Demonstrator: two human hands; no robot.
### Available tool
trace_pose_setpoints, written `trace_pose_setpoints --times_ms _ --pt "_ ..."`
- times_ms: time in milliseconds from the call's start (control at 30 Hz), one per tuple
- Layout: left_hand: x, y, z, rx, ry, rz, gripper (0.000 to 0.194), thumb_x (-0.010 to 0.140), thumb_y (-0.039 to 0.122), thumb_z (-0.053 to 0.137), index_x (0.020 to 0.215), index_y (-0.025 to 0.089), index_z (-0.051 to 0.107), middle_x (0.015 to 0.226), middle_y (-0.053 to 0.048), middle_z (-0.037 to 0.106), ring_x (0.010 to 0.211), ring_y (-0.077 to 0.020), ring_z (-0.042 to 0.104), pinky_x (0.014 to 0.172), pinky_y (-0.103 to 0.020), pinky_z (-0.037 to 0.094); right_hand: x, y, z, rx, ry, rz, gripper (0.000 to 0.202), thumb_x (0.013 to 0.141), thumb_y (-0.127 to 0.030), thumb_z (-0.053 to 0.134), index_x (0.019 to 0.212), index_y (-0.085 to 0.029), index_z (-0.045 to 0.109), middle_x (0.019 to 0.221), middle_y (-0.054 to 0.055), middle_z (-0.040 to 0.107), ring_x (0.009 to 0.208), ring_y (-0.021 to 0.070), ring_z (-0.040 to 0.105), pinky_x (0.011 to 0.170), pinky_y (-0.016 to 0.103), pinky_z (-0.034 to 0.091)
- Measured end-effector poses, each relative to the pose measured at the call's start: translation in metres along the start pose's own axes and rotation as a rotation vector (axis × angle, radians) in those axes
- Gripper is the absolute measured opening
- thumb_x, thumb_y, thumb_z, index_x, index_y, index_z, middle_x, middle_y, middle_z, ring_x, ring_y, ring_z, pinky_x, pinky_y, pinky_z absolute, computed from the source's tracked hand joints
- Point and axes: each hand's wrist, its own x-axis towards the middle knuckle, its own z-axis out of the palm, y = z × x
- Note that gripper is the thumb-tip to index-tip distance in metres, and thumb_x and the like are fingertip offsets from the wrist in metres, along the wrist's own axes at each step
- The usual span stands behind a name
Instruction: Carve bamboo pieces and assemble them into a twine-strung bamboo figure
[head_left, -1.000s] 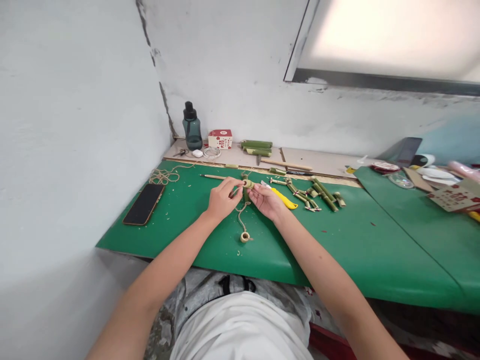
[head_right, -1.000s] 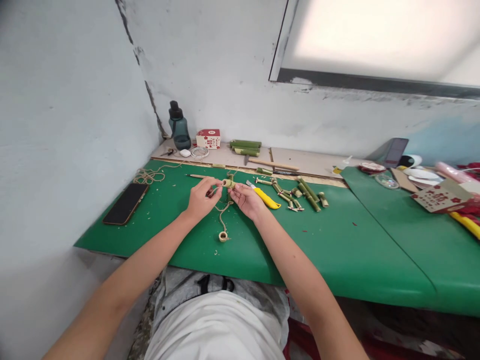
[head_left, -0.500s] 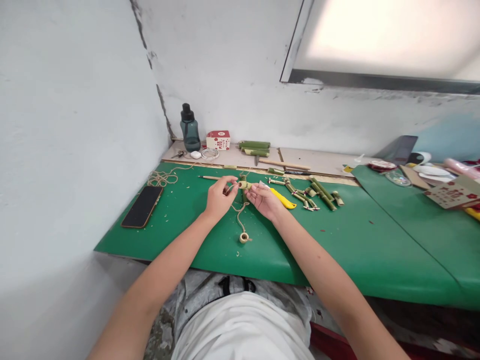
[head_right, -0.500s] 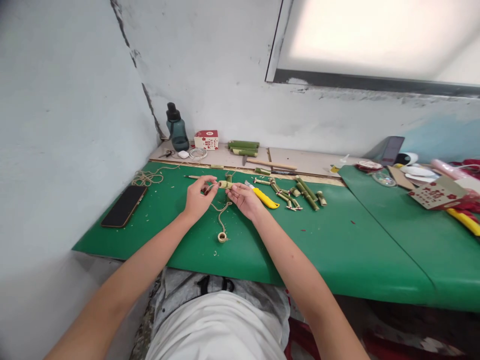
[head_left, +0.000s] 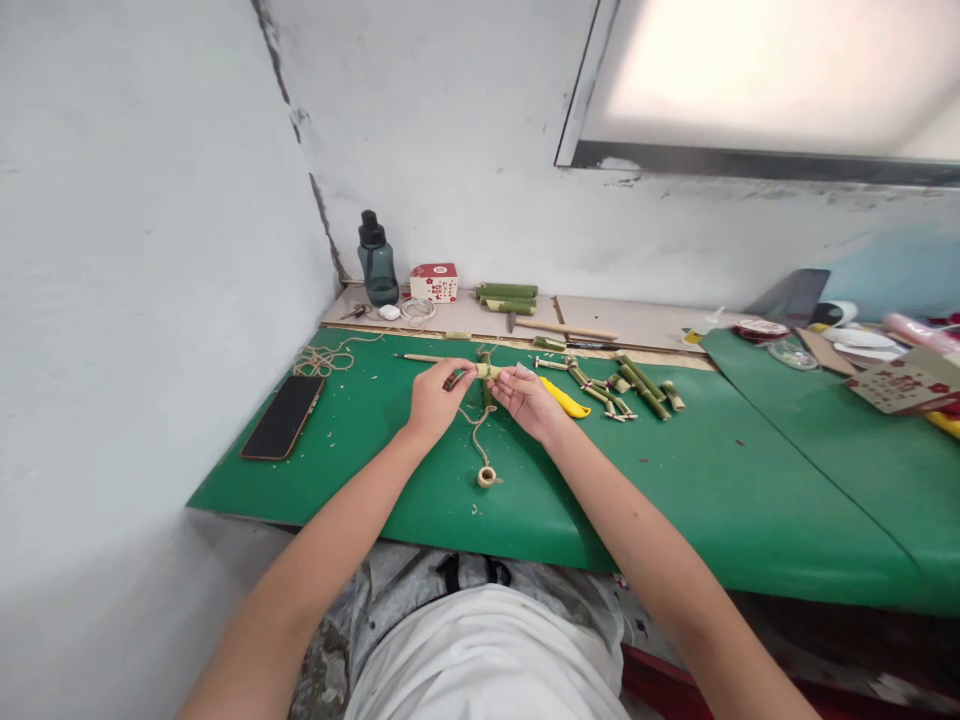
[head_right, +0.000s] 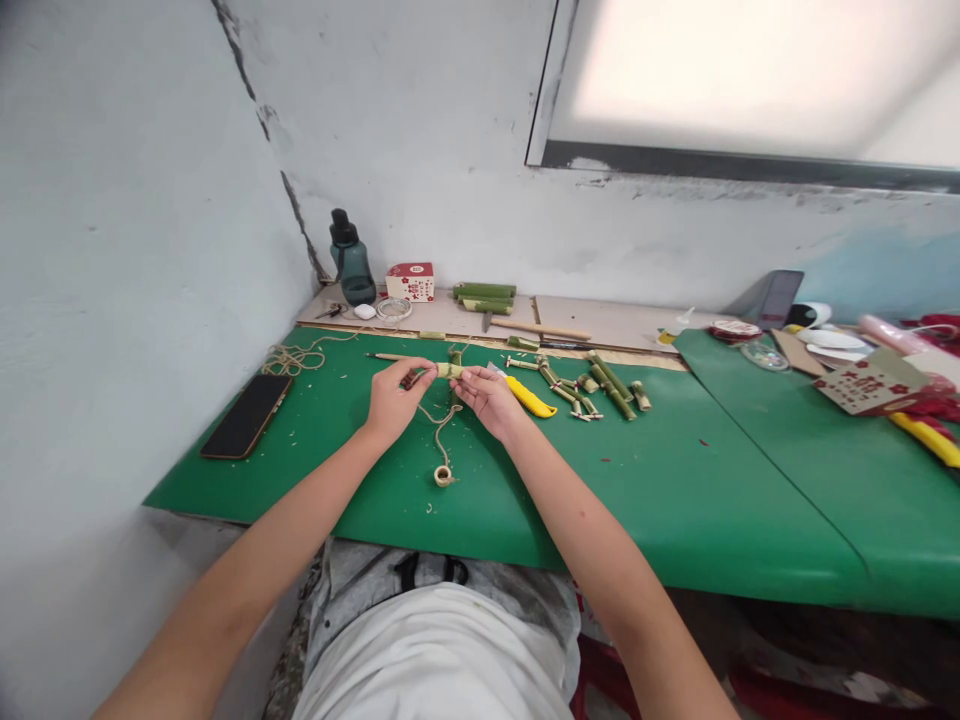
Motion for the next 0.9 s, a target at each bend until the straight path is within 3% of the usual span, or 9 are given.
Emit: trace_pose_setpoints --times_ms 233,533,633,767,900 --pt "0.004 0.000 -0.003 -0.085 -0.039 -0.042 0.015 0.092 0.034 0.070 0.088 0.021 0.077 0.089 -0.004 0.074 0.073 -0.0150 0.063 0.069 -0.029 0.048 0.000 0.000 0.000 -0.018 0.001 -0.003 0.023 0.070 -0.027 0.092 0.083 -0.020 0.074 0.088 0.000 0.077 0.083 0.0105 0.072 0.081 0.021 0.058" --pt "0.002 -0.002 0.001 -0.181 -0.107 -0.176 0.013 0.088 0.031 0.073 0.095 0.025 0.082 0.117 -0.009 0.077 0.102 -0.0242 0.071 0.073 -0.032 0.051 -0.003 -0.002 0.007 -0.009 0.063 -0.055 0.030 0.063 -0.029 0.096 0.081 -0.020 0.074 0.084 -0.001 0.076 0.082 0.0104 0.071 0.083 0.021 0.058" --pt "0.002 -0.005 0.005 -0.331 -0.075 -0.305 0.019 0.081 0.030 0.080 0.098 0.023 0.081 0.109 -0.010 0.078 0.091 -0.0228 0.072 0.074 -0.032 0.053 -0.005 -0.003 0.011 -0.037 0.077 -0.090 0.030 0.062 -0.030 0.097 0.080 -0.020 0.075 0.082 -0.002 0.075 0.079 0.0102 0.071 0.081 0.022 0.058" --pt "0.007 -0.010 0.007 -0.583 -0.039 -0.541 0.028 0.076 0.034 0.085 0.095 0.017 0.075 0.083 -0.006 0.076 0.065 -0.0174 0.068 0.057 -0.027 0.048 -0.008 -0.003 0.017 -0.134 0.029 -0.117 0.029 0.067 -0.038 0.094 0.084 -0.020 0.079 0.082 0.001 0.075 0.080 0.0132 0.072 0.081 0.026 0.058" --pt "0.012 -0.011 0.002 -0.820 0.003 -0.714 0.031 0.074 0.036 0.086 0.092 0.016 0.071 0.068 -0.001 0.068 0.058 -0.0133 0.063 0.053 -0.023 0.044 -0.015 -0.004 0.025 -0.271 -0.050 -0.176 0.032 0.077 -0.045 0.085 0.099 -0.023 0.081 0.100 0.005 0.078 0.088 0.0174 0.073 0.082 0.031 0.058"
